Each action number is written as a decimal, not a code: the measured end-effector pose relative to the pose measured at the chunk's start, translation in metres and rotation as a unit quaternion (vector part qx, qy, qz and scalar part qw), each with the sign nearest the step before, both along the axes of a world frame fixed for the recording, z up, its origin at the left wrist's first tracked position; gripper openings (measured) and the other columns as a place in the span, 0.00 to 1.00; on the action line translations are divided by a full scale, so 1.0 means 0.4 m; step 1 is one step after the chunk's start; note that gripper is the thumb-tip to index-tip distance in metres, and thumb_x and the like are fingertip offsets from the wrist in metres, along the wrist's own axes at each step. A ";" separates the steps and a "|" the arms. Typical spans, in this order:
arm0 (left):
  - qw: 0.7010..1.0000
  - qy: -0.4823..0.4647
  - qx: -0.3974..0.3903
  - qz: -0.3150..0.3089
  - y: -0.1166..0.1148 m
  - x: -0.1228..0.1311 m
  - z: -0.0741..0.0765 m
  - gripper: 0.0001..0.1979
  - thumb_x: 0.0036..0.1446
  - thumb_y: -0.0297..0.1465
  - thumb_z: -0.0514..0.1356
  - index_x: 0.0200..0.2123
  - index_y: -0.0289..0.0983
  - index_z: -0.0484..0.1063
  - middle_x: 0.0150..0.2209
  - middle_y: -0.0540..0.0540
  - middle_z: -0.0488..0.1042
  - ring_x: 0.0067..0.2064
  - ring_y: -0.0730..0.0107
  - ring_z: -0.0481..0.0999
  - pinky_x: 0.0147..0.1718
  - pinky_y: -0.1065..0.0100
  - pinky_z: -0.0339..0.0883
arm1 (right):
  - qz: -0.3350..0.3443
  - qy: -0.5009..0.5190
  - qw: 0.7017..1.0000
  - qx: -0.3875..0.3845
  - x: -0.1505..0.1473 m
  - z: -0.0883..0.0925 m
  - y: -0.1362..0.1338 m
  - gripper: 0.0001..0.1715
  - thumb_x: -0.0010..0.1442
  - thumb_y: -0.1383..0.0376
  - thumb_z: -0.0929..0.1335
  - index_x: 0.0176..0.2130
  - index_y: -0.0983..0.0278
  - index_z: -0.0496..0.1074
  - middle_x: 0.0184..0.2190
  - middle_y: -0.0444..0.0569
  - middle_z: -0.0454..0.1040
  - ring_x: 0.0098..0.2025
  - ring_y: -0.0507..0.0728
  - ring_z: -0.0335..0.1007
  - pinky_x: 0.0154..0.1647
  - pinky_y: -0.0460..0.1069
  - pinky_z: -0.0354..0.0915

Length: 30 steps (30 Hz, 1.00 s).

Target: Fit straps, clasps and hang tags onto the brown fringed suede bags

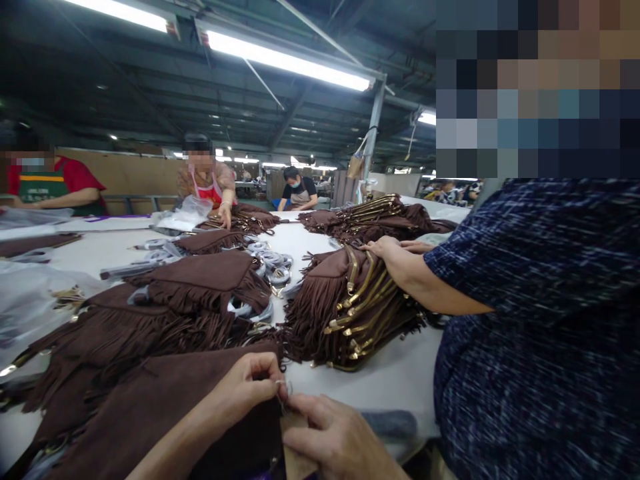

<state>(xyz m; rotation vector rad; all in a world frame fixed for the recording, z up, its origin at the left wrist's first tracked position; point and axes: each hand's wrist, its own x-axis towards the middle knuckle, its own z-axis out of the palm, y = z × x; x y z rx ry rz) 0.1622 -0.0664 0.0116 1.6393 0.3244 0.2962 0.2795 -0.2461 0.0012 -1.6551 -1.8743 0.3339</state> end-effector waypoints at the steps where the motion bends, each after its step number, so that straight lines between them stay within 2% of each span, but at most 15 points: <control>1: 1.000 -0.008 -0.023 -0.004 -0.002 -0.004 0.010 0.02 0.39 0.28 0.58 0.21 0.36 0.68 0.26 0.47 0.77 0.32 0.66 0.73 0.36 0.68 0.63 | -0.005 0.025 0.999 0.020 -0.001 -0.014 0.008 0.17 0.62 0.71 0.63 0.44 0.57 0.77 0.51 0.52 0.74 0.50 0.59 0.72 0.48 0.50 0.67; 3: 0.996 -0.031 -0.081 -0.014 -0.004 -0.014 0.027 0.03 0.39 0.27 0.59 0.22 0.36 0.67 0.30 0.45 0.79 0.34 0.65 0.74 0.37 0.67 0.63 | -0.045 0.103 0.992 0.049 -0.002 -0.039 0.029 0.14 0.64 0.67 0.62 0.40 0.60 0.76 0.39 0.52 0.77 0.40 0.57 0.75 0.40 0.47 0.68; 5: 0.989 -0.052 -0.133 -0.026 -0.004 -0.022 0.037 0.06 0.37 0.26 0.59 0.23 0.37 0.65 0.33 0.44 0.80 0.36 0.65 0.75 0.37 0.67 0.63 | -0.113 0.173 0.978 0.038 -0.002 -0.053 0.052 0.12 0.65 0.64 0.61 0.36 0.62 0.72 0.25 0.45 0.74 0.27 0.54 0.72 0.29 0.46 0.65; 6: 0.987 -0.058 -0.148 -0.031 -0.004 -0.024 0.039 0.07 0.37 0.25 0.60 0.23 0.37 0.65 0.34 0.44 0.80 0.37 0.64 0.75 0.38 0.67 0.63 | -0.145 0.187 0.971 0.025 -0.002 -0.053 0.062 0.10 0.64 0.64 0.61 0.35 0.61 0.70 0.21 0.43 0.71 0.23 0.54 0.69 0.25 0.45 0.63; 7: 0.985 -0.061 -0.157 -0.035 -0.003 -0.026 0.039 0.07 0.37 0.25 0.61 0.24 0.37 0.65 0.34 0.45 0.80 0.38 0.64 0.75 0.38 0.67 0.63 | -0.164 0.184 0.969 0.012 -0.002 -0.050 0.071 0.09 0.63 0.64 0.61 0.34 0.61 0.69 0.21 0.42 0.71 0.22 0.54 0.69 0.25 0.45 0.62; 9: 0.985 -0.061 -0.157 -0.037 -0.002 -0.026 0.034 0.07 0.38 0.25 0.62 0.24 0.36 0.66 0.33 0.46 0.79 0.38 0.64 0.75 0.39 0.68 0.63 | -0.172 0.138 0.975 0.003 -0.004 -0.030 0.085 0.06 0.60 0.65 0.62 0.34 0.61 0.68 0.26 0.46 0.75 0.28 0.56 0.72 0.30 0.47 0.63; 12: 0.987 -0.070 -0.139 -0.028 0.002 -0.021 0.016 0.07 0.40 0.26 0.63 0.24 0.36 0.66 0.31 0.48 0.78 0.34 0.68 0.74 0.36 0.70 0.62 | -0.154 0.082 0.985 -0.011 -0.013 0.016 0.100 0.11 0.57 0.69 0.62 0.39 0.61 0.72 0.36 0.49 0.79 0.38 0.59 0.74 0.39 0.48 0.64; 14: 0.990 -0.081 -0.115 -0.024 0.006 -0.016 0.004 0.07 0.40 0.26 0.63 0.24 0.36 0.67 0.29 0.49 0.77 0.32 0.69 0.72 0.33 0.71 0.62 | -0.150 0.081 0.985 -0.025 -0.020 0.041 0.110 0.15 0.55 0.71 0.62 0.40 0.60 0.73 0.35 0.47 0.79 0.38 0.58 0.74 0.39 0.48 0.63; 16: 0.993 -0.093 -0.067 -0.016 0.008 -0.015 -0.003 0.05 0.41 0.26 0.62 0.23 0.36 0.67 0.29 0.49 0.76 0.33 0.68 0.72 0.33 0.71 0.62 | -0.155 0.103 0.982 -0.030 -0.024 0.051 0.122 0.16 0.52 0.72 0.63 0.37 0.60 0.75 0.31 0.43 0.78 0.35 0.57 0.73 0.38 0.47 0.63; 18: 0.995 -0.098 0.034 -0.007 0.006 -0.018 -0.002 0.03 0.44 0.23 0.58 0.24 0.36 0.68 0.29 0.48 0.76 0.33 0.68 0.72 0.34 0.71 0.62 | -0.154 0.162 0.974 -0.024 -0.024 0.045 0.136 0.12 0.52 0.72 0.64 0.33 0.61 0.76 0.29 0.41 0.77 0.33 0.56 0.72 0.34 0.45 0.62; 20: 0.984 -0.099 0.148 -0.008 0.000 -0.025 0.004 0.07 0.46 0.20 0.54 0.26 0.36 0.70 0.30 0.49 0.76 0.34 0.68 0.72 0.35 0.72 0.61 | -0.162 0.223 0.961 -0.010 -0.021 0.029 0.147 0.07 0.53 0.68 0.66 0.33 0.62 0.75 0.28 0.41 0.77 0.31 0.55 0.71 0.30 0.44 0.61; 22: 0.968 -0.106 0.226 -0.019 -0.007 -0.032 0.009 0.12 0.48 0.18 0.51 0.28 0.37 0.71 0.31 0.49 0.76 0.34 0.70 0.73 0.35 0.73 0.60 | -0.190 0.237 0.953 0.008 -0.018 0.008 0.154 0.07 0.54 0.63 0.68 0.34 0.63 0.73 0.26 0.42 0.76 0.28 0.54 0.70 0.27 0.44 0.60; 26: 0.957 -0.135 0.257 -0.017 -0.011 -0.033 0.005 0.14 0.55 0.18 0.49 0.34 0.38 0.72 0.34 0.49 0.76 0.36 0.70 0.74 0.36 0.74 0.61 | -0.241 0.188 0.951 0.055 -0.016 -0.029 0.160 0.14 0.61 0.54 0.65 0.35 0.62 0.69 0.25 0.44 0.74 0.26 0.55 0.70 0.25 0.46 0.59; 30: 0.963 -0.124 0.236 0.038 -0.002 -0.018 -0.013 0.10 0.61 0.24 0.51 0.36 0.38 0.72 0.32 0.49 0.75 0.33 0.70 0.73 0.34 0.73 0.62 | -0.264 0.191 0.943 0.065 -0.018 -0.047 0.173 0.19 0.65 0.48 0.61 0.34 0.59 0.64 0.18 0.41 0.69 0.22 0.55 0.69 0.21 0.46 0.57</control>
